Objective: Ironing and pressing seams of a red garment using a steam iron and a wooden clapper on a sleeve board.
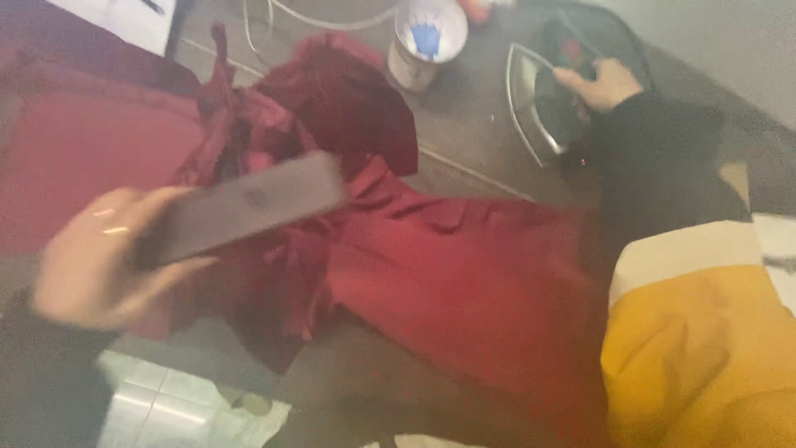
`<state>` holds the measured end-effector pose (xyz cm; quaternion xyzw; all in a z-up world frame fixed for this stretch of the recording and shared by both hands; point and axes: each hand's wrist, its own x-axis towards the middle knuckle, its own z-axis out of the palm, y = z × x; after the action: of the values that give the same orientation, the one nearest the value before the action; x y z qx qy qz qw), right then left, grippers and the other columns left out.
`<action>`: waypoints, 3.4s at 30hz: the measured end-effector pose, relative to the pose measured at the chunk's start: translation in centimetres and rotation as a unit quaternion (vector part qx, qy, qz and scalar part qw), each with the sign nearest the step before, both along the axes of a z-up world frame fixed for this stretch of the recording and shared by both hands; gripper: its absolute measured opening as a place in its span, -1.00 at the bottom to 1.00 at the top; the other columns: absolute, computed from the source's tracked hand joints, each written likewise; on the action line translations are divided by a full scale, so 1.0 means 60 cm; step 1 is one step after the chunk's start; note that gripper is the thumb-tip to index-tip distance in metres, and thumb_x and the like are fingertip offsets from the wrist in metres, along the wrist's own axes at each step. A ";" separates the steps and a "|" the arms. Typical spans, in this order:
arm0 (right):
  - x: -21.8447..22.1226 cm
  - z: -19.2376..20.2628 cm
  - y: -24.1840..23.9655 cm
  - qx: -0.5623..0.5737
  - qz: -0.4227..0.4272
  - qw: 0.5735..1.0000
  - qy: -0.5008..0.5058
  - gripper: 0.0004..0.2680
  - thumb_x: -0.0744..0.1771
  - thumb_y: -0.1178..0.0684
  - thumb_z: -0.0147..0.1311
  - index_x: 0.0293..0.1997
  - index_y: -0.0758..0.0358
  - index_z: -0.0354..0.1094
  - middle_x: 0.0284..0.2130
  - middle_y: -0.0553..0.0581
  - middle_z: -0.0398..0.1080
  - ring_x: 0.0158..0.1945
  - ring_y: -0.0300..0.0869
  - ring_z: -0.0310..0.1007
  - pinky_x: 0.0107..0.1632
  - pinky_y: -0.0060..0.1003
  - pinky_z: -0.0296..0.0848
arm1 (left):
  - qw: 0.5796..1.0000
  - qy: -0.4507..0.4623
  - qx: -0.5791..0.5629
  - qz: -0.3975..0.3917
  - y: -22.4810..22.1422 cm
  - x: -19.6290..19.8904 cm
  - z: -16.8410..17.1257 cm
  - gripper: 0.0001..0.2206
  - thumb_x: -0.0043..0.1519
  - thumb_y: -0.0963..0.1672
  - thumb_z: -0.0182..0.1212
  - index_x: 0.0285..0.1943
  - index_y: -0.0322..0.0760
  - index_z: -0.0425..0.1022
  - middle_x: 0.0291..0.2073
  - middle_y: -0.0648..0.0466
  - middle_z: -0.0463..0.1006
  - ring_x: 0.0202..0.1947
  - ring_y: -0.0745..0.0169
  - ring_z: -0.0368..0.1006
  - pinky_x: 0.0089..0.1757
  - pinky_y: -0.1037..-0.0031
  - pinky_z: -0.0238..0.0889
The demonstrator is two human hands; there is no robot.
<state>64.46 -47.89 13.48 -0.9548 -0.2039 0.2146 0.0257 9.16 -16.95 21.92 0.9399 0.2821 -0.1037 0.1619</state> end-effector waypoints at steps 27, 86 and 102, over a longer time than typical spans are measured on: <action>-0.604 0.207 -0.310 0.295 0.095 0.948 -0.067 -0.86 0.32 0.12 0.05 -0.12 0.32 0.45 -0.05 0.21 0.45 0.05 -0.07 0.42 0.19 -0.17 0.28 | 0.896 -0.223 -0.086 -0.374 -0.109 0.041 -0.029 -0.46 0.05 0.05 0.29 0.16 -0.25 0.37 -0.11 -0.09 0.51 -0.14 -0.10 0.40 -0.09 0.14 0.23; -0.497 0.136 -0.428 0.730 -0.390 0.541 0.148 -0.77 0.35 -0.07 -0.02 0.04 0.14 0.39 0.00 0.07 0.49 0.09 -0.18 0.50 0.21 -0.34 0.47 | 0.871 -0.348 -0.088 -0.337 -0.352 0.001 -0.180 -0.65 -0.03 -0.21 0.25 -0.03 -0.26 0.40 -0.30 0.00 0.35 -0.37 -0.01 0.36 -0.34 0.29 0.27; -0.221 -0.030 -0.581 0.737 -0.083 0.670 0.038 -0.29 0.11 -0.18 -0.34 0.49 0.01 -0.27 0.53 0.10 -0.23 0.57 -0.04 -0.27 0.45 0.09 -0.20 | 0.815 -0.517 -0.046 -0.255 -0.281 0.136 0.083 -0.66 -0.12 -0.26 0.12 -0.12 -0.24 0.36 -0.39 0.04 0.38 -0.38 -0.01 0.33 -0.41 0.28 0.21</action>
<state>51.18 -82.76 11.70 -0.6296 -0.2144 0.0276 0.7462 17.34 -33.79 26.87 0.8847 -0.0985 0.3474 0.2949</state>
